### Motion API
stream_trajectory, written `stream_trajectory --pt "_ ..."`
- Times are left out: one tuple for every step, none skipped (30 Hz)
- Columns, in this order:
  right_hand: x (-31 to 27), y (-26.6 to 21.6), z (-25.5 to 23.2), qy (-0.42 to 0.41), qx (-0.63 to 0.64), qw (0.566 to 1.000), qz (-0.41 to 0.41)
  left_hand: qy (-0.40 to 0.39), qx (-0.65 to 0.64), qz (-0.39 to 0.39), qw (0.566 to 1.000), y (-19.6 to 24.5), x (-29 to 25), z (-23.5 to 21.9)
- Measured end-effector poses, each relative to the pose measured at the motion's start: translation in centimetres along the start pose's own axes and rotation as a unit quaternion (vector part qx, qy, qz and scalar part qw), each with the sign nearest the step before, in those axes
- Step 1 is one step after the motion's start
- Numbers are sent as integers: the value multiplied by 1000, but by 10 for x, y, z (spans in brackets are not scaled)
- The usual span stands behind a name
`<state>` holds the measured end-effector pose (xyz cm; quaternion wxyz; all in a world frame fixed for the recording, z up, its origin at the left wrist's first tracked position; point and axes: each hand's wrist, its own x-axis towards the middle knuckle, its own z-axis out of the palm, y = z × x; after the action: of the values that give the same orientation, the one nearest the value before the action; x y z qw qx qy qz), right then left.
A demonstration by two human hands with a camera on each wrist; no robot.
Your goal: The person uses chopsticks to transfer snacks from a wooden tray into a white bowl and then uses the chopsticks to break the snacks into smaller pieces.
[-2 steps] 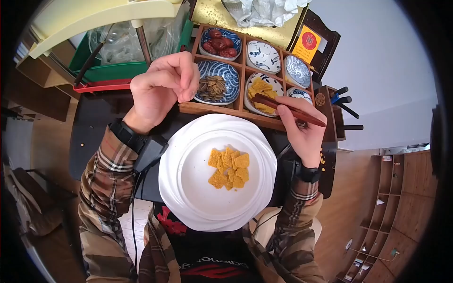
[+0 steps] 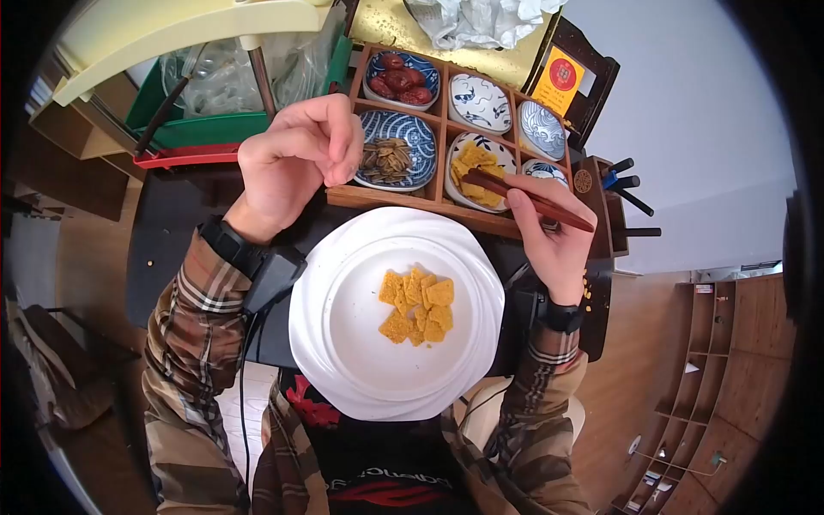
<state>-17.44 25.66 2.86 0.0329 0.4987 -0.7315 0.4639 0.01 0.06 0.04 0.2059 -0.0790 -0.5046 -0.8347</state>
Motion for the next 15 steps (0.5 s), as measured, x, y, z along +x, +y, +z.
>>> stream_trajectory --pt "1 0 -3 -3 -6 1000 -1 0 -6 4 1000 -2 1 0" --pt "2 1 -3 1 -16 1000 -16 -2 -3 4 1000 -2 1 0" --pt "2 2 -4 4 -27 999 -30 -3 -2 5 1000 -2 1 0" --pt "2 0 -6 3 -28 999 -30 -2 -2 6 1000 -1 1 2" --pt "1 -4 -8 -17 -55 998 -17 11 5 1 1000 1 1 6" --pt "1 -7 -10 -38 -82 996 -3 24 13 -4 1000 2 1 8" --pt "2 -8 -9 -38 -81 996 -2 24 13 -5 1000 1 1 6" --pt "2 -10 -8 -40 -83 996 -11 10 8 0 1000 -1 1 2" --pt "2 -11 -6 -43 -84 995 -20 -5 3 5 1000 -1 1 0" --pt "2 -10 -3 -43 -84 995 -20 -4 3 5 1000 -1 1 0" --pt "3 -6 0 -26 -61 997 -27 0 1 4 1000 -1 0 1" --pt "3 -2 3 -8 -38 999 -35 4 -1 3 1000 -1 0 2" --pt "3 1 4 -8 -38 999 -34 4 -1 2 1000 0 0 4" --pt "2 4 4 1 -31 999 -27 18 6 -1 1000 2 0 8" --pt "1 6 3 10 -24 999 -20 32 14 -5 999 3 0 9"
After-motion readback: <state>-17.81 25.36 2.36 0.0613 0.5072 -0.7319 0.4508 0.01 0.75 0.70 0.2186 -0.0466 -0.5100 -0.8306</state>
